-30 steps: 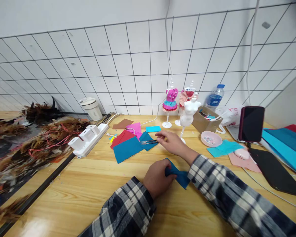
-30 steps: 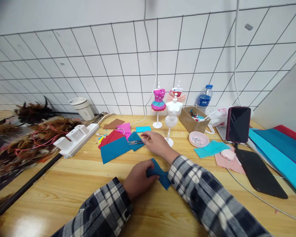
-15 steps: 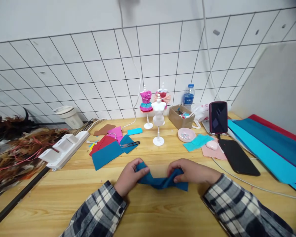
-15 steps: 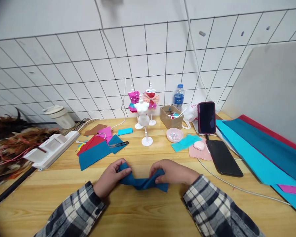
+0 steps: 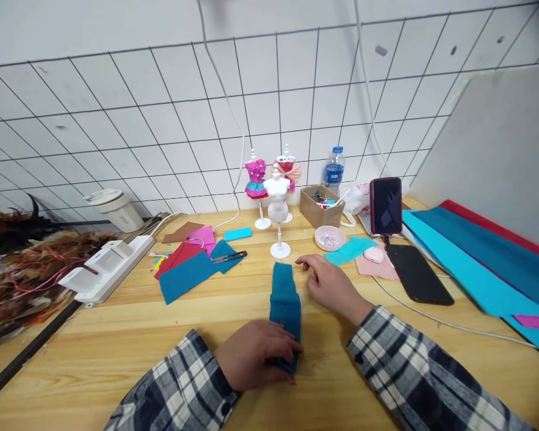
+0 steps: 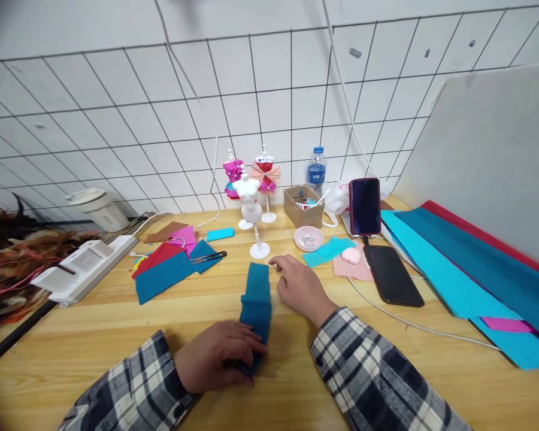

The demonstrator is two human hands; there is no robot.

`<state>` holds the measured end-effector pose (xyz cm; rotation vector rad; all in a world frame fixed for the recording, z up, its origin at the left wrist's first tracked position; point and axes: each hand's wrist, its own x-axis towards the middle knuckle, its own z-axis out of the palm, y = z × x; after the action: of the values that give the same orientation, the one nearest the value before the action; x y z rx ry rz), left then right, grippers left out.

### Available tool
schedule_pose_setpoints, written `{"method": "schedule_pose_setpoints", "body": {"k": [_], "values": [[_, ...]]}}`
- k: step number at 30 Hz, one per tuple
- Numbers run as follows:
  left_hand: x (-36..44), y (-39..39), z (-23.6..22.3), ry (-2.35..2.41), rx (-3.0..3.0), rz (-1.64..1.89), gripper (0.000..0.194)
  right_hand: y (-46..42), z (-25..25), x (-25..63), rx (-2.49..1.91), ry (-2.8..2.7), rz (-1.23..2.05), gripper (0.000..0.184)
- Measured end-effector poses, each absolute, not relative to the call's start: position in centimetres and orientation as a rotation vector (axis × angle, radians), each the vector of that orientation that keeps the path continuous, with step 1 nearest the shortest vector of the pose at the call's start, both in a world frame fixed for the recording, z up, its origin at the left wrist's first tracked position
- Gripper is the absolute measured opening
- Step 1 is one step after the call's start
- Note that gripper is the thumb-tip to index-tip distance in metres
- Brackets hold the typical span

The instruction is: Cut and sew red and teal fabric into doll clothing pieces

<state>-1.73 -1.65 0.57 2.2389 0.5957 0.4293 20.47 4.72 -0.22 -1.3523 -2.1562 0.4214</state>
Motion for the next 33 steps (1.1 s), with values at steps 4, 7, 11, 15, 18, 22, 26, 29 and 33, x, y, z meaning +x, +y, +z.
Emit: {"method": "schedule_pose_setpoints", "body": {"k": [4,7,11,15,18,22,26,29,33], "values": [[-1.2,-2.7,0.6,0.546,2.238,0.388,0.013,3.8,0.0,19.0,-1.429,-2.3,0.373,0.041],[-1.2,-2.9,0.5,0.555,2.232,0.375,0.016,3.8,-0.7,18.7,-1.679,-2.223,0.248,0.054],[-1.4,-2.9,0.4,0.536,2.242,0.366,0.023,5.0,-1.5,19.6,-1.717,-2.178,0.378,0.025],[-1.6,-2.7,0.7,0.647,2.308,0.412,0.033,6.9,-1.5,20.3,-1.605,-2.057,0.394,0.007],[-1.5,-2.6,0.8,0.842,2.315,0.402,0.032,8.0,-1.2,20.0,-1.526,-1.898,0.287,0.02],[-0.9,-2.7,0.7,0.729,2.426,0.328,0.02,8.5,-0.5,18.5,-1.138,-1.89,0.234,0.046],[-0.5,-2.5,0.4,0.716,2.555,0.275,0.033,9.8,-0.2,15.4,-1.048,-2.037,0.216,0.053],[-1.2,-1.6,0.2,0.957,2.56,0.305,0.042,11.2,-0.1,13.4,-1.156,-2.073,0.207,0.056],[-2.8,0.1,0.0,1.195,2.51,0.322,0.05,11.2,-0.2,13.1,-1.221,-2.106,0.135,0.042]]}}
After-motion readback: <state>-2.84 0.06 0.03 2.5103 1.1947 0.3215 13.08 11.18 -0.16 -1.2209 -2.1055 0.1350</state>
